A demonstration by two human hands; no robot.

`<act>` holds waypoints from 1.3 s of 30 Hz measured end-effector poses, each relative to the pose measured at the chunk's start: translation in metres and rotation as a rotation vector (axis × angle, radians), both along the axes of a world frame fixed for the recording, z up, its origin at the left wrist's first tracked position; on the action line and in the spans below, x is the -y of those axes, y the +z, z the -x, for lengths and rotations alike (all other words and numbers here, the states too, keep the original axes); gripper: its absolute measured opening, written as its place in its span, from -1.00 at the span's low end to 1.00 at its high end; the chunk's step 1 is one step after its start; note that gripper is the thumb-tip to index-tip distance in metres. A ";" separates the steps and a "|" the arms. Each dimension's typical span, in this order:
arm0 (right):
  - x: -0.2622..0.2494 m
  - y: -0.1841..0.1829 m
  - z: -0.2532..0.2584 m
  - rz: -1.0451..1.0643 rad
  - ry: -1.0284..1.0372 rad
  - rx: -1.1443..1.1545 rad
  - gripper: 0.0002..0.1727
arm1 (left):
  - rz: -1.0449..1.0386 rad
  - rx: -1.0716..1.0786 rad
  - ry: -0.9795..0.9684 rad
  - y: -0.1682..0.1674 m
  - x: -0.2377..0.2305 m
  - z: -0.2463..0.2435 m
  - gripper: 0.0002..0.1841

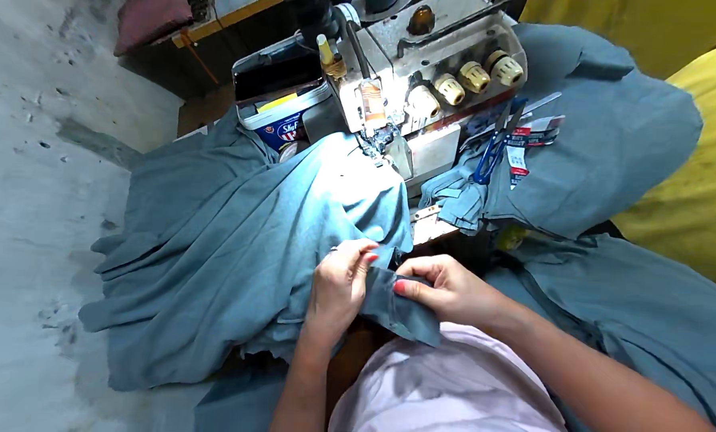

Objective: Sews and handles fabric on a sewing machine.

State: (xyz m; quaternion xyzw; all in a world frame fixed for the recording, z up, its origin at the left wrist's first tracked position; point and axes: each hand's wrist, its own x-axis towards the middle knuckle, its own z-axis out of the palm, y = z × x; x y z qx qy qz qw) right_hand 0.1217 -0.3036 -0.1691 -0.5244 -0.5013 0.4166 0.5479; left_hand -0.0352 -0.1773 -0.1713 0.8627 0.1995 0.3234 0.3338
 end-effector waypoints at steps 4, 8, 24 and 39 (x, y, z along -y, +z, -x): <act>-0.005 0.003 0.008 0.039 -0.180 -0.131 -0.89 | 0.449 0.321 -0.120 -0.017 0.034 0.010 -0.59; -0.008 0.003 0.009 0.091 -0.221 -0.211 -0.89 | 0.261 0.390 -0.153 -0.050 0.047 0.010 -0.56; 0.001 0.010 -0.024 -0.114 0.324 0.150 -0.72 | 0.878 0.146 -0.913 -0.026 -0.012 -0.012 -0.84; -0.021 -0.031 0.009 -0.185 -0.326 0.197 -0.76 | -0.224 -0.588 -0.299 0.082 -0.069 -0.011 -0.79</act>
